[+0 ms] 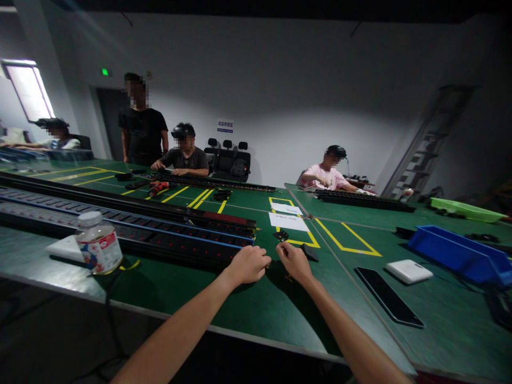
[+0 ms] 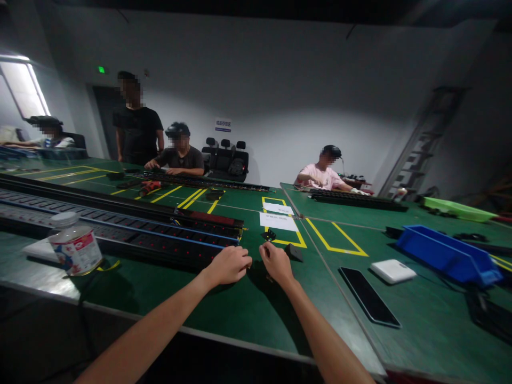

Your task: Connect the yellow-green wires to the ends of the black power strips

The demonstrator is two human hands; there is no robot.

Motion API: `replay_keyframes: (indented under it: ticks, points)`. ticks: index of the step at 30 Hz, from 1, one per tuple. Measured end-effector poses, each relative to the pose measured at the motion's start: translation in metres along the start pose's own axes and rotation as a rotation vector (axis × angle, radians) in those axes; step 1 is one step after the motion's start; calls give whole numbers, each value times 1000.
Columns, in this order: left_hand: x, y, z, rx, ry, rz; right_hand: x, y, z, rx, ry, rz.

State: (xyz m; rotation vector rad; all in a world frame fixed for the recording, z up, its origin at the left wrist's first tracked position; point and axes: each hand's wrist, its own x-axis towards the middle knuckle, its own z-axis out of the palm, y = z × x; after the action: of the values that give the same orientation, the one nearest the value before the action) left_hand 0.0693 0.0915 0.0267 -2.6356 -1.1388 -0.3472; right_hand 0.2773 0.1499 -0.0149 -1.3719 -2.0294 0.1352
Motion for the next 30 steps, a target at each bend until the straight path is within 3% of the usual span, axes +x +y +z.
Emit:
replay_keyframes:
  ticks: [30]
  points:
    - [0, 0, 0, 15, 8, 8, 1, 4, 2, -2, -7, -13]
